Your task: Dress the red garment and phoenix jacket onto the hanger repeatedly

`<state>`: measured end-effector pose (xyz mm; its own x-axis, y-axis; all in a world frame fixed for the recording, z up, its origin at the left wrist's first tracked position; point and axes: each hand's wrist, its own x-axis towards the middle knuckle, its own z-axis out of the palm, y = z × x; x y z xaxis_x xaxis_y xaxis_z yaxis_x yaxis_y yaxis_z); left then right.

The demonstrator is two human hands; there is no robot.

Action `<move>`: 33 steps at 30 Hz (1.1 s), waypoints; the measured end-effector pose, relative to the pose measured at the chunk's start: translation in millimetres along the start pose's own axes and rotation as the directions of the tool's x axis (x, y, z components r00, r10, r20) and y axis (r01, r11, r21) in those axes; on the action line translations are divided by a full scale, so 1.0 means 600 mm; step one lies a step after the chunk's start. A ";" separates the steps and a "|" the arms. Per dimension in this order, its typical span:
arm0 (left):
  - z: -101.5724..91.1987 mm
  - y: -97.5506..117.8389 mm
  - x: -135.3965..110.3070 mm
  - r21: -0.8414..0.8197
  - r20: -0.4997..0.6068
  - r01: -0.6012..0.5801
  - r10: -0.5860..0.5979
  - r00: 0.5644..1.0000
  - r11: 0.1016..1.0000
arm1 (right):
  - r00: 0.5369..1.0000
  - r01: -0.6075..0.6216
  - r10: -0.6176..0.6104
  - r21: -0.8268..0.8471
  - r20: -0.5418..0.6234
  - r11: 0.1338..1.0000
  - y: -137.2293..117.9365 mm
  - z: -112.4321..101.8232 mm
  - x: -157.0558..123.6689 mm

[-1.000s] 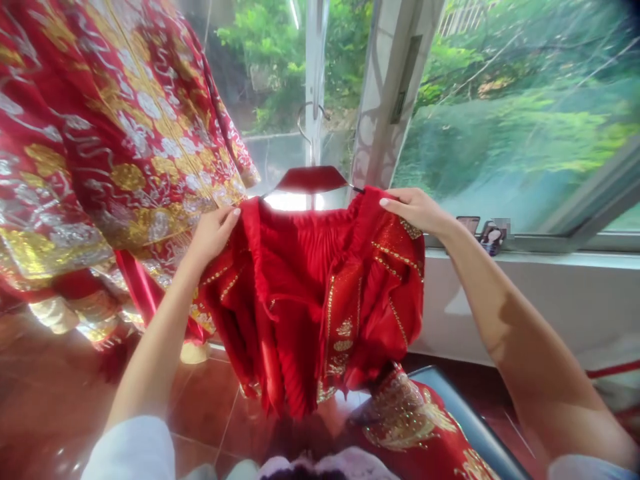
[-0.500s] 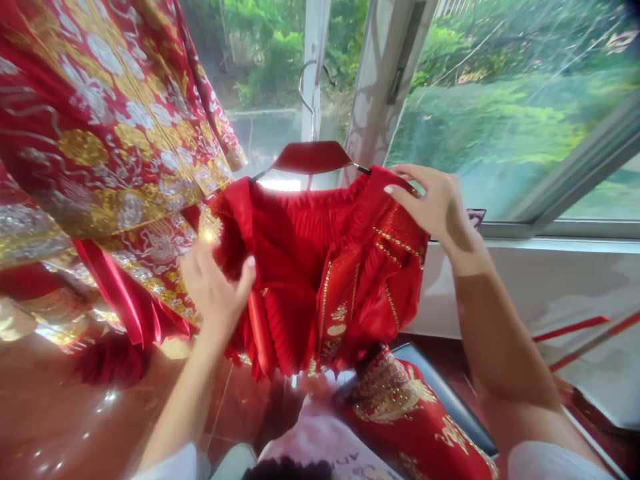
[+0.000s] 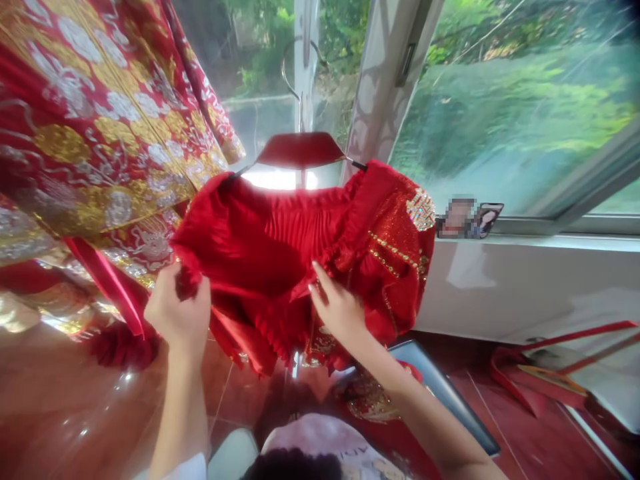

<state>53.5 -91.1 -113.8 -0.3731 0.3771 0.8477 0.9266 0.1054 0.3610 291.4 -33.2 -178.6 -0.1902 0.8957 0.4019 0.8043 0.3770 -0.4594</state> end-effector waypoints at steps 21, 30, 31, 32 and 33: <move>-0.002 -0.008 -0.135 -0.298 0.001 0.274 -0.287 0.958 0.914 | 0.976 -0.218 0.183 0.643 0.122 0.734 -0.011 0.166 -0.064; 0.131 0.045 -0.321 -0.135 0.812 0.312 -0.076 0.579 0.940 | 0.889 -0.449 0.303 0.786 0.343 0.426 -0.028 0.173 -0.094; 0.147 0.052 -0.326 -0.111 0.845 0.297 -0.067 0.530 0.948 | 0.886 -0.452 0.313 0.783 0.341 0.427 -0.028 0.175 -0.098; 0.161 0.058 -0.329 -0.088 0.865 0.285 -0.069 0.498 0.954 | 0.884 -0.455 0.325 0.778 0.336 0.433 -0.027 0.178 -0.100; 0.172 0.062 -0.331 -0.071 0.875 0.276 -0.073 0.479 0.959 | 0.882 -0.457 0.339 0.771 0.328 0.444 -0.024 0.181 -0.102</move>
<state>166.9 -67.1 -308.7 -0.2051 0.9779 0.0396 0.7821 0.1394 0.6074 230.3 -67.8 -282.3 -0.0800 0.9949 -0.0607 0.0103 -0.0600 -0.9981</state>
